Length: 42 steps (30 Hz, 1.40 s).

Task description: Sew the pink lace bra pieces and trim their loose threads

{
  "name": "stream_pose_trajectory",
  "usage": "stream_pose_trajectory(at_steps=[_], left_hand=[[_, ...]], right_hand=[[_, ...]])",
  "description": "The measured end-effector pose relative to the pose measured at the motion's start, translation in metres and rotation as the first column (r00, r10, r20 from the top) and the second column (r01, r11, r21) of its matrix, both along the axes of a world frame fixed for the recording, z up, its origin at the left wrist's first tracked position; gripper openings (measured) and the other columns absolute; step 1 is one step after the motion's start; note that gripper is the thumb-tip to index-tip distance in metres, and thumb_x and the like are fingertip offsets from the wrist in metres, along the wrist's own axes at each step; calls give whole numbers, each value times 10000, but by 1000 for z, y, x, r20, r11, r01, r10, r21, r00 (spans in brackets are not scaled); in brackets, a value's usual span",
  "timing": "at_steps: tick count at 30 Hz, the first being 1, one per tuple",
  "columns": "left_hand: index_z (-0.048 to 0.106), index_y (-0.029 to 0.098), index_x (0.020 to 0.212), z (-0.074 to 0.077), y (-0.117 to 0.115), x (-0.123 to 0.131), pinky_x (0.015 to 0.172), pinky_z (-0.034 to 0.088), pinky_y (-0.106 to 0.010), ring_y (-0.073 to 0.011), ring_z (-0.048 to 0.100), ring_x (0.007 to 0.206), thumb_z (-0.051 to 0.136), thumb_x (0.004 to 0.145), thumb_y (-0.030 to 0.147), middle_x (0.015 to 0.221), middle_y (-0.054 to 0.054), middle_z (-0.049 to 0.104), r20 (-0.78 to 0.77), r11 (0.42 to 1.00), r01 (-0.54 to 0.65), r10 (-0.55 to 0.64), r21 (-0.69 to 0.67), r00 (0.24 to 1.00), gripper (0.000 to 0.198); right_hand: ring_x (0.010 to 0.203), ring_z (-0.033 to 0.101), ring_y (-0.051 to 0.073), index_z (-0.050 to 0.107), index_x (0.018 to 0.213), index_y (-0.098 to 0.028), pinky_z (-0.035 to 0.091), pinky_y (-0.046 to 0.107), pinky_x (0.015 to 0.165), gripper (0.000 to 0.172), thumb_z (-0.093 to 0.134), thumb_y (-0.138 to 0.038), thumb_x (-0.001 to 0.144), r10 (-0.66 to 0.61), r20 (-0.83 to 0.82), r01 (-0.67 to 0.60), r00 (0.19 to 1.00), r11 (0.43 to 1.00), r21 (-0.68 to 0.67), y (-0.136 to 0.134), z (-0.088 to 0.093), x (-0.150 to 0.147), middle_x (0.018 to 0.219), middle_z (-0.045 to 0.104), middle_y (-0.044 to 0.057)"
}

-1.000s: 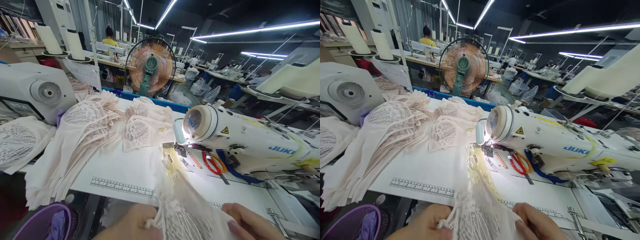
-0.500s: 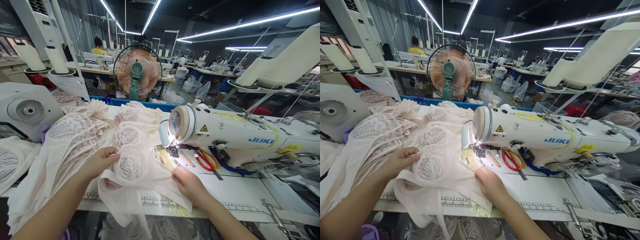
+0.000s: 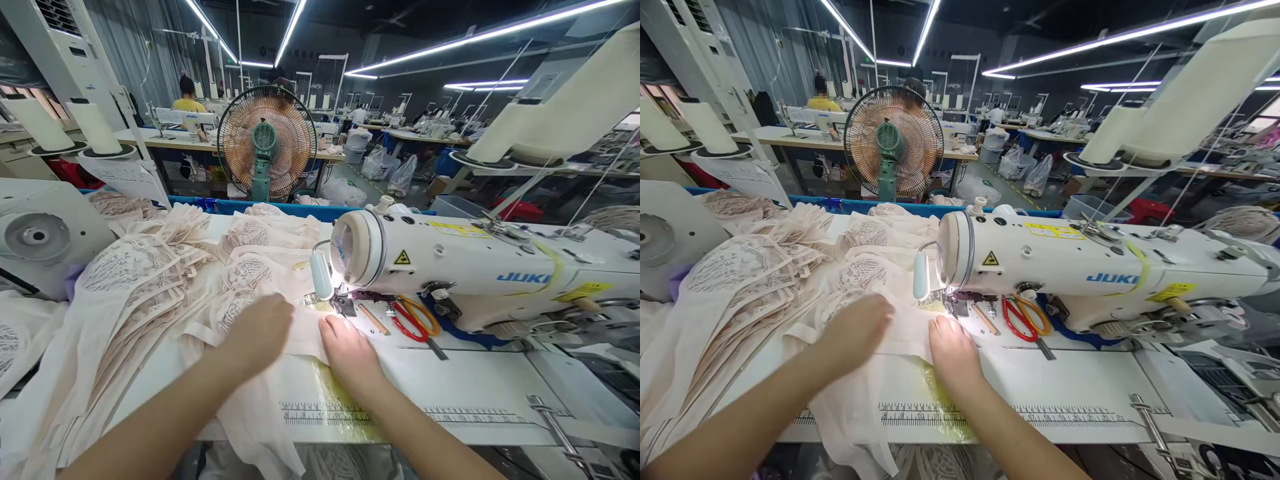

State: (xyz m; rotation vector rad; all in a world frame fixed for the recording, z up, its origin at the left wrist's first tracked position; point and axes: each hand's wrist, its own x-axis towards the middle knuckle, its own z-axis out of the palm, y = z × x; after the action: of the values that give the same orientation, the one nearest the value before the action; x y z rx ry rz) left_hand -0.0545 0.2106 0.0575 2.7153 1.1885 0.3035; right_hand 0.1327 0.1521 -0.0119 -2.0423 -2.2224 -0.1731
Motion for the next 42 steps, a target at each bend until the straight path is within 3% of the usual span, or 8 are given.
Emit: stream_pose_trajectory(at_steps=[2, 4, 7, 11, 17, 24, 29, 42], left_hand=[[569, 171, 910, -15, -11, 29, 785, 477, -328, -196, 565, 879, 367, 856, 135, 943, -62, 605, 42, 978, 185, -182, -100, 982, 212], [551, 157, 1020, -30, -15, 47, 858, 467, -324, -198, 550, 983, 388, 866, 152, 1065, -79, 596, 115, 949, 280, -265, -144, 957, 224], [466, 130, 1214, -48, -9, 56, 1001, 386, -362, -218, 472, 1164, 421, 890, 224, 1257, -118, 525, 162, 938, 316, -293, -142, 942, 341], [432, 115, 1277, -58, -1, 55, 1037, 346, -410, -253, 438, 1221, 457, 894, 334, 1316, -144, 493, 89, 948, 299, -290, -105, 953, 442], [508, 144, 1185, -50, 2, 59, 924, 407, -381, -237, 514, 1067, 372, 929, 317, 1163, -100, 582, -15, 955, 297, -297, 9, 955, 338], [537, 166, 1084, -49, 4, 70, 691, 430, -361, -234, 509, 887, 373, 913, 356, 987, -79, 566, -171, 957, 266, -244, 118, 955, 304], [542, 158, 1087, -51, 14, 81, 706, 434, -350, -231, 523, 877, 377, 908, 362, 988, -83, 563, -189, 964, 243, -219, 112, 957, 318], [550, 142, 1117, -49, 25, 86, 804, 460, -384, -251, 542, 955, 376, 909, 343, 1047, -104, 556, -182, 964, 257, -241, 66, 953, 338]], right_hand=[[919, 572, 250, 600, 1022, -176, 451, 352, 748, 282, 462, -49, 811, -1, -32, 1, 999, 1000, 7, -1, -3, -2, 1030, 636, 108], [994, 569, 247, 595, 1077, -164, 453, 355, 814, 297, 482, -80, 815, -2, -74, 3, 997, 1000, 19, -2, -6, -2, 1071, 642, 109], [1118, 526, 237, 565, 1173, -169, 431, 362, 905, 366, 472, -95, 828, 19, -130, -13, 991, 999, 40, -5, -11, 2, 1180, 619, 94], [1202, 474, 246, 544, 1225, -158, 404, 405, 965, 406, 415, -89, 846, 53, -182, -43, 982, 997, 61, -8, -20, 9, 1274, 571, 86], [1201, 483, 261, 522, 1246, -83, 434, 442, 968, 413, 349, -113, 871, 131, -227, -105, 965, 987, 122, -16, -27, 14, 1280, 554, 147], [1165, 523, 262, 568, 1139, -101, 509, 423, 916, 327, 374, -136, 878, 265, -220, -204, 939, 943, 263, -54, -27, 37, 1215, 597, 156], [1173, 518, 263, 552, 1154, -113, 528, 424, 895, 320, 420, -155, 866, 235, -187, -184, 954, 950, 253, -69, -32, 46, 1237, 584, 154], [1196, 492, 303, 556, 1163, -90, 518, 461, 896, 346, 448, -151, 841, 231, -200, -194, 952, 963, 189, -65, -26, 40, 1260, 562, 172]])
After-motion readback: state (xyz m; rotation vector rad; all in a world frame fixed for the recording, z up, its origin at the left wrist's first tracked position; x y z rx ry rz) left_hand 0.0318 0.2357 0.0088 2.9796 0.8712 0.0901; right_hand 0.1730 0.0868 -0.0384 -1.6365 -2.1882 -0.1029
